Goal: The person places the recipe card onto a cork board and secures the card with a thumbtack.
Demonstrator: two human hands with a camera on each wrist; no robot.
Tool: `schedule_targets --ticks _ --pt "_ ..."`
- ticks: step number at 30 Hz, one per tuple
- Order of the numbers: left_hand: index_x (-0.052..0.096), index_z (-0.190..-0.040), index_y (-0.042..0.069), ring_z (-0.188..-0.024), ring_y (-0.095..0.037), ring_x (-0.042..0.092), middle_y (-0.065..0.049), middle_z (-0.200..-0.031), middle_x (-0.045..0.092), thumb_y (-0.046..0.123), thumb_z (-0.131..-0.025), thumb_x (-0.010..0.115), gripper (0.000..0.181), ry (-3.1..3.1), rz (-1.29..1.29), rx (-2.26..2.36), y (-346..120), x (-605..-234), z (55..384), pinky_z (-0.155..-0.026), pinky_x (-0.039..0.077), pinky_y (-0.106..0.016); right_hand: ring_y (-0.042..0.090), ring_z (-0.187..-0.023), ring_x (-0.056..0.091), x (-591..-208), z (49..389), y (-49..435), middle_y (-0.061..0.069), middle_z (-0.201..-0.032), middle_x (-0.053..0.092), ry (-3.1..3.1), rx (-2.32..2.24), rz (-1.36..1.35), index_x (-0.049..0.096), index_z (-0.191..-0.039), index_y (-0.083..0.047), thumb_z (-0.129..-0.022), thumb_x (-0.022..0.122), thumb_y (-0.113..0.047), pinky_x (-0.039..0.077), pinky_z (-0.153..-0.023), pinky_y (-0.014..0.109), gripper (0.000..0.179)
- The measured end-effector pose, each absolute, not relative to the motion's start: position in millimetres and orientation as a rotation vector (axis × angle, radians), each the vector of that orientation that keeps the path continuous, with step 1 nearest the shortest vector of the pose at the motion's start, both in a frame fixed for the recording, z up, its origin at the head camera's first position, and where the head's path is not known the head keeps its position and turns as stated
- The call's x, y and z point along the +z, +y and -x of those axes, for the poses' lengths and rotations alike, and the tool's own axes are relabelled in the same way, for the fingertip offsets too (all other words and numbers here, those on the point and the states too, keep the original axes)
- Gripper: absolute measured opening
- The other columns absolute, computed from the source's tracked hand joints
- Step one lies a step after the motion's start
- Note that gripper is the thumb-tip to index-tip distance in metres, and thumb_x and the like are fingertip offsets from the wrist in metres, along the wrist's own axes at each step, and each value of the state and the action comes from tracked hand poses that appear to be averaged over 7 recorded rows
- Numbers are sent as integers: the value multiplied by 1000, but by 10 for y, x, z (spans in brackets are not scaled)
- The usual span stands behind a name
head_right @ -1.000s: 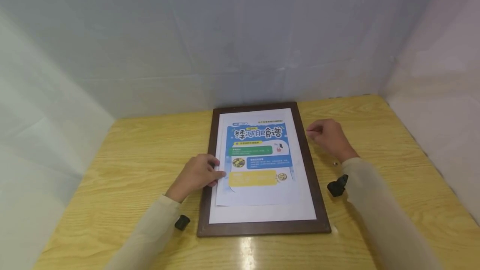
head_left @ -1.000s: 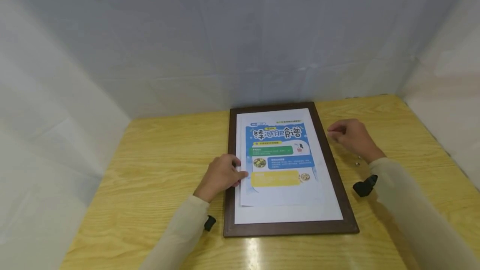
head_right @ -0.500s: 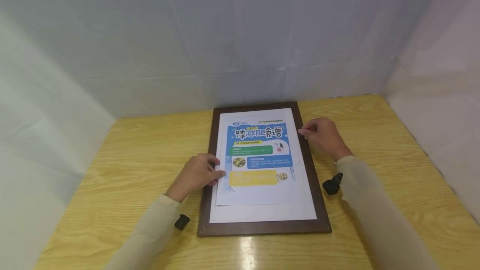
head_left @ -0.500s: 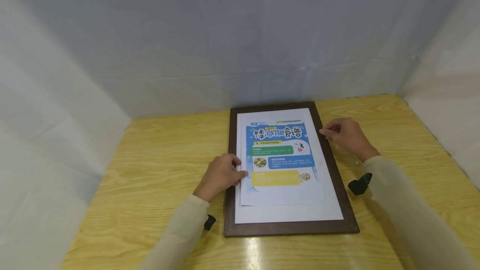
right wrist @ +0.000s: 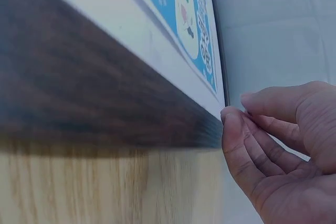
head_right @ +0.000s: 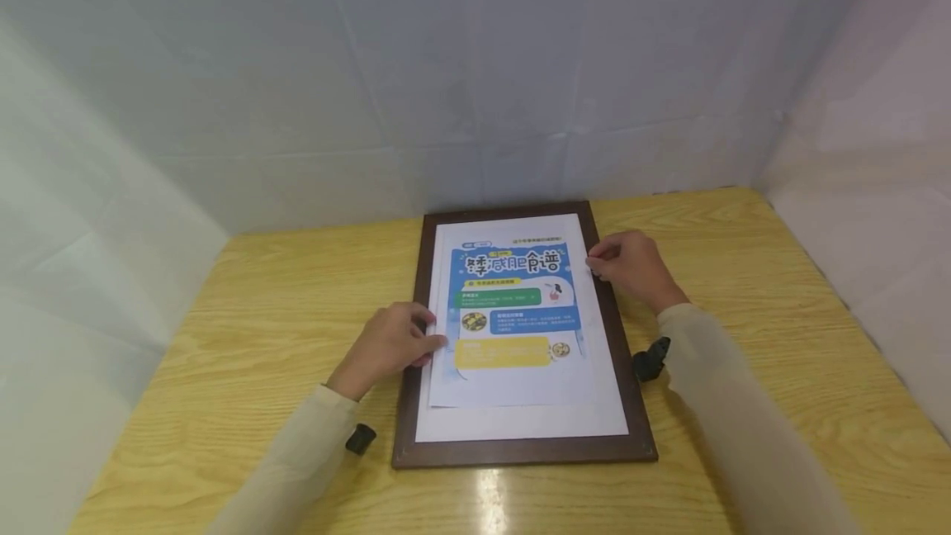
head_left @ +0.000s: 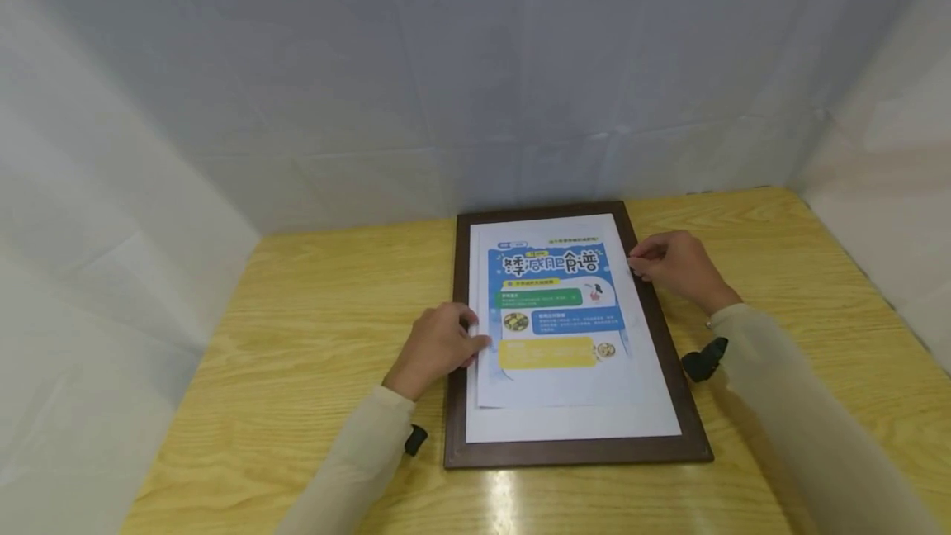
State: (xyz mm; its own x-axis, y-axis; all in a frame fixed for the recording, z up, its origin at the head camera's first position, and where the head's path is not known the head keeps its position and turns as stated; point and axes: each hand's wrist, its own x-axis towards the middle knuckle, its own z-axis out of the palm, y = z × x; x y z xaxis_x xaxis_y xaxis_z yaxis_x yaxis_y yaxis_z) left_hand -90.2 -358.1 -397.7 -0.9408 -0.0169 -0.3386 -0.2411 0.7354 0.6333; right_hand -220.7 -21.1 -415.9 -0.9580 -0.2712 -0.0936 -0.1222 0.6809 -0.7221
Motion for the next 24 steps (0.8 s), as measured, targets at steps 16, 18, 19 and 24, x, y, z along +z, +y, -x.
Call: schedule_targets --ticks 16,18,19,24 --pt "69 -122 4 -83 -17 68 -8 -101 74 18 -93 76 33 2817 -62 908 -3434 -3900 850 -67 59 -27 30 -87 63 -4150 2242 -496 21 -108 70 2694 -1188 321 71 -116 5 -99 67 -10 55 -74 32 24" --pt "70 -121 4 -90 -17 68 -8 -104 73 20 -93 75 32 2826 -148 891 -3415 -3896 848 -74 59 -30 29 -87 62 -4155 2254 -539 20 -107 69 2683 -1187 308 72 -115 4 -99 67 -11 54 -73 31 23" --pt "70 -121 4 -92 -18 68 -8 -105 73 20 -93 75 32 2829 -188 879 -3407 -3894 849 -77 59 -31 29 -87 62 -4158 2258 -562 20 -107 69 2675 -1189 306 71 -115 5 -99 67 -11 54 -74 31 23" --pt "69 -124 3 -103 -21 66 -10 -115 71 20 -94 75 35 2795 -327 846 -3382 -3899 847 -91 56 -37 30 -90 62 -4178 2285 -678 18 -107 68 2642 -1187 299 71 -114 2 -98 69 -16 54 -82 36 24"
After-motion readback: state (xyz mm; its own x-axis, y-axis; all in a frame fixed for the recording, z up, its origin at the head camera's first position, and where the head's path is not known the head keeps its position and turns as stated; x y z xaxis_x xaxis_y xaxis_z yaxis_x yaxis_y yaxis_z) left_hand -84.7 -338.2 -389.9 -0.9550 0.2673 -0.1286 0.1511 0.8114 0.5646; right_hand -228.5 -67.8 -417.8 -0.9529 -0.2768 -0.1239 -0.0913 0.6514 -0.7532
